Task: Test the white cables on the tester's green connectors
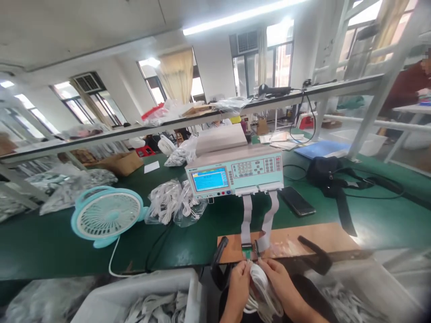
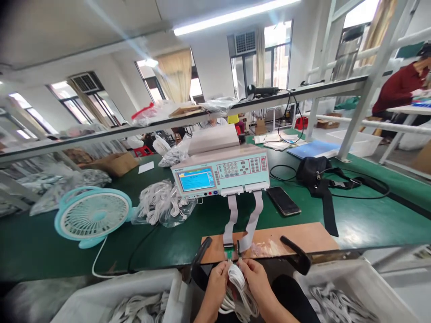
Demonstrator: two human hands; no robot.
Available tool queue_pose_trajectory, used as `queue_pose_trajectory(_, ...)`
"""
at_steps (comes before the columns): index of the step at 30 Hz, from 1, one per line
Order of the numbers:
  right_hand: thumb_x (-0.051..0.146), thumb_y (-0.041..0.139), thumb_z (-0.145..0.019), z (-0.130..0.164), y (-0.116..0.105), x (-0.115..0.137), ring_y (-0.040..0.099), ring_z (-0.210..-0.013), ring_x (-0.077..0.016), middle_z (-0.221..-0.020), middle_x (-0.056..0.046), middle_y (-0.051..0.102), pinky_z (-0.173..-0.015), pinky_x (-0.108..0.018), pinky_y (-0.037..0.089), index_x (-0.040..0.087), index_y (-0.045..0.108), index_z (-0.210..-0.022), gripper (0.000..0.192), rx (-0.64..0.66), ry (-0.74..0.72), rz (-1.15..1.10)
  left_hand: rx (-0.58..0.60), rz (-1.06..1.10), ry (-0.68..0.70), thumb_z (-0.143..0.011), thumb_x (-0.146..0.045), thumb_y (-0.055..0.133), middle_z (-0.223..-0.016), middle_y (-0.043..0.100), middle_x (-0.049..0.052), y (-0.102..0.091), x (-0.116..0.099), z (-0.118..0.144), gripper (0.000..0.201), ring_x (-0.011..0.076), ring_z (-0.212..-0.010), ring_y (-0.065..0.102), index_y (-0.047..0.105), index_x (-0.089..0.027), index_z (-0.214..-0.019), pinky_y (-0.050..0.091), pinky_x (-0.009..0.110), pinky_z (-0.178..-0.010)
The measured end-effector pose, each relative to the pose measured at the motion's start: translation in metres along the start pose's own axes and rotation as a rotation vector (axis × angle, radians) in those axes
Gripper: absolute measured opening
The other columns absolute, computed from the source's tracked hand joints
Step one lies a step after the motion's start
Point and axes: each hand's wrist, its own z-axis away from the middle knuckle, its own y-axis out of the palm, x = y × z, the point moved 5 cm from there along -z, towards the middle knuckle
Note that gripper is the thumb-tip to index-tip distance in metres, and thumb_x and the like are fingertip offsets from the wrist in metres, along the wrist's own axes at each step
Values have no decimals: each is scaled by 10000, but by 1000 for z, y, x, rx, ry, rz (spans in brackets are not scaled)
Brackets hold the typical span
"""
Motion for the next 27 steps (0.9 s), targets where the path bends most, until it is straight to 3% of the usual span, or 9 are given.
queue_pose_trajectory(5,552,720,-558,-7,-4,-11,490,-472,-136,-523,-9,583,-489,-243,395,131,633,-630,436,-29,-20,-81,-43,-16,26,-639,-617,603,-548,532,-9,0,-2,-3,483,127,-546,472,584,-135,-623,381,231,-528)
queue_pose_trajectory(12,561,720,-511,-11,-8,-13,473,-476,-145,-503,-13,552,-503,-266,390,141,593,-577,444,-80,-36,-23,-133,-98,56,-608,-620,614,-590,575,18,-2,-10,1,480,172,-637,514,594,-141,-592,401,251,-594)
queue_pose_trajectory(20,515,580,-622,-4,-10,-12,400,-482,-123,-489,30,439,-474,-243,342,191,447,-538,360,-58,-118,176,-112,8,40,-671,-574,603,-518,479,-41,10,-6,12,437,113,-515,461,530,-149,-598,354,215,-499)
queue_pose_trajectory(24,345,458,-718,19,-50,16,417,-505,-119,-527,31,451,-480,-222,310,185,456,-597,201,121,-49,502,-112,63,-46,-767,-491,541,-436,383,-96,7,1,46,339,97,-382,450,506,-174,-651,355,207,-441)
queue_pose_trajectory(26,244,489,-697,31,-83,31,445,-538,-126,-540,19,481,-513,-226,316,175,487,-588,129,204,-24,930,-196,39,-4,-794,-437,523,-421,408,-95,-4,-5,65,294,109,-388,488,494,-184,-647,400,220,-474)
queue_pose_trajectory(27,216,505,-700,36,-101,40,473,-577,-140,-576,-1,517,-553,-239,336,167,508,-600,111,151,-36,1150,-247,-16,58,-804,-399,521,-432,453,-81,-10,-11,74,275,115,-422,518,489,-185,-634,423,225,-508)
